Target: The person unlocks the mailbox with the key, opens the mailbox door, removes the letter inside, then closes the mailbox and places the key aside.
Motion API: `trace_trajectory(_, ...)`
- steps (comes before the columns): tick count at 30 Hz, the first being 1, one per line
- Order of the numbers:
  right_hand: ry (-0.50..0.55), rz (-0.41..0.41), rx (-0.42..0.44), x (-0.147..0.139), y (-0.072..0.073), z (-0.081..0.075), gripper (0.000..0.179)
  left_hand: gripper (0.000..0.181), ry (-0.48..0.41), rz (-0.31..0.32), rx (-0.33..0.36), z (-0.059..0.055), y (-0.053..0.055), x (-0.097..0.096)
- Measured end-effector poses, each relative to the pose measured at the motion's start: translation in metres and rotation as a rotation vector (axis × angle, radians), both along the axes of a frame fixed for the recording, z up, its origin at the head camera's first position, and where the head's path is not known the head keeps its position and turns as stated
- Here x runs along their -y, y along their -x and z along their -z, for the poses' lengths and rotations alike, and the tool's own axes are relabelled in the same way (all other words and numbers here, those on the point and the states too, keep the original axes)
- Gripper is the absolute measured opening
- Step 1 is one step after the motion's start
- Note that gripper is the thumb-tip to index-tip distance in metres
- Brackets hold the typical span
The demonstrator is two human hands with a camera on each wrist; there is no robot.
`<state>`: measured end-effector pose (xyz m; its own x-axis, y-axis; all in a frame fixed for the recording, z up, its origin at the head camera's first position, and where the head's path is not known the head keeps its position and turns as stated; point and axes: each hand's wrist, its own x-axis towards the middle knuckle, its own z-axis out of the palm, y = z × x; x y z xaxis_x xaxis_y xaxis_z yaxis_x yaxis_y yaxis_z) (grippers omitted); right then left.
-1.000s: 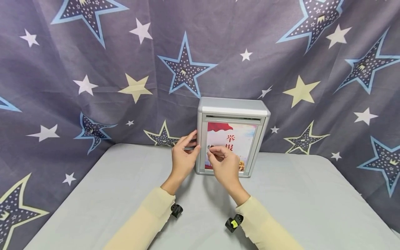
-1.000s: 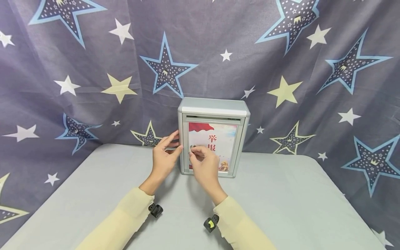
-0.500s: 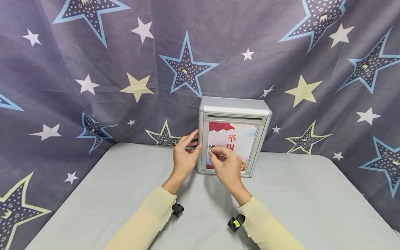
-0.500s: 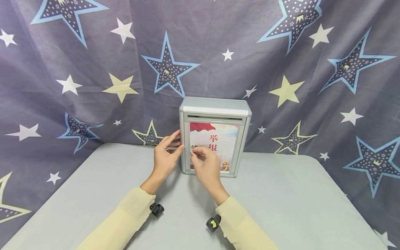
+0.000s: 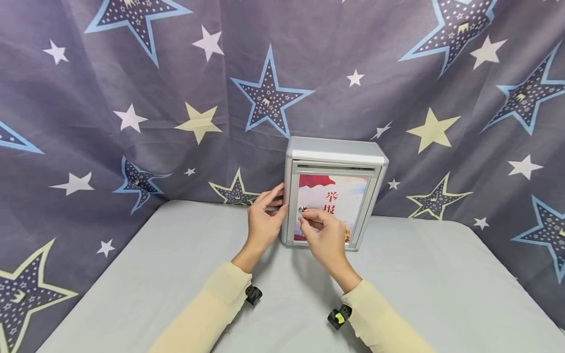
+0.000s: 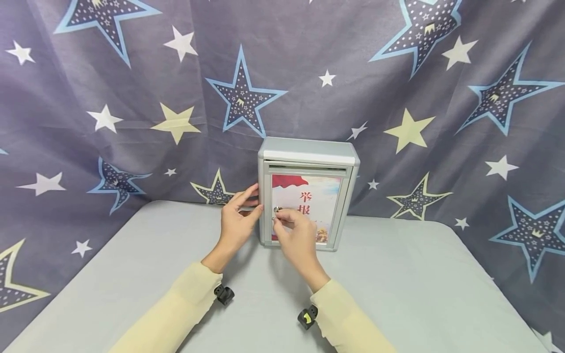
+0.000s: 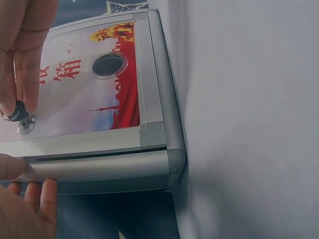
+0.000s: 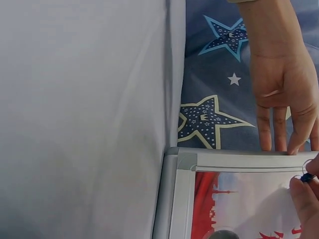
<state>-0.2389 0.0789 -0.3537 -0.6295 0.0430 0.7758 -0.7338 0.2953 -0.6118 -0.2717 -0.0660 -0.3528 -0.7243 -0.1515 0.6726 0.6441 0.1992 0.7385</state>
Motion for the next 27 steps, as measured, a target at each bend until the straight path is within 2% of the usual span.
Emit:
trace_trajectory(11, -0.082, -0.052, -0.069, -0.016, 0.026, 0.028, 0.013, 0.049, 0.002, 0.000, 0.001, 0.000, 0.000, 0.000)
trace_trajectory(18, -0.152, -0.079, -0.111, -0.027, 0.024, 0.028, 0.012, 0.049, 0.002, 0.010, 0.004, 0.000, -0.001, 0.000)
trace_trajectory(27, -0.201, -0.118, -0.154, -0.035, 0.018, 0.025, 0.020, 0.050, -0.002, 0.017, -0.007, 0.000, 0.000, 0.001)
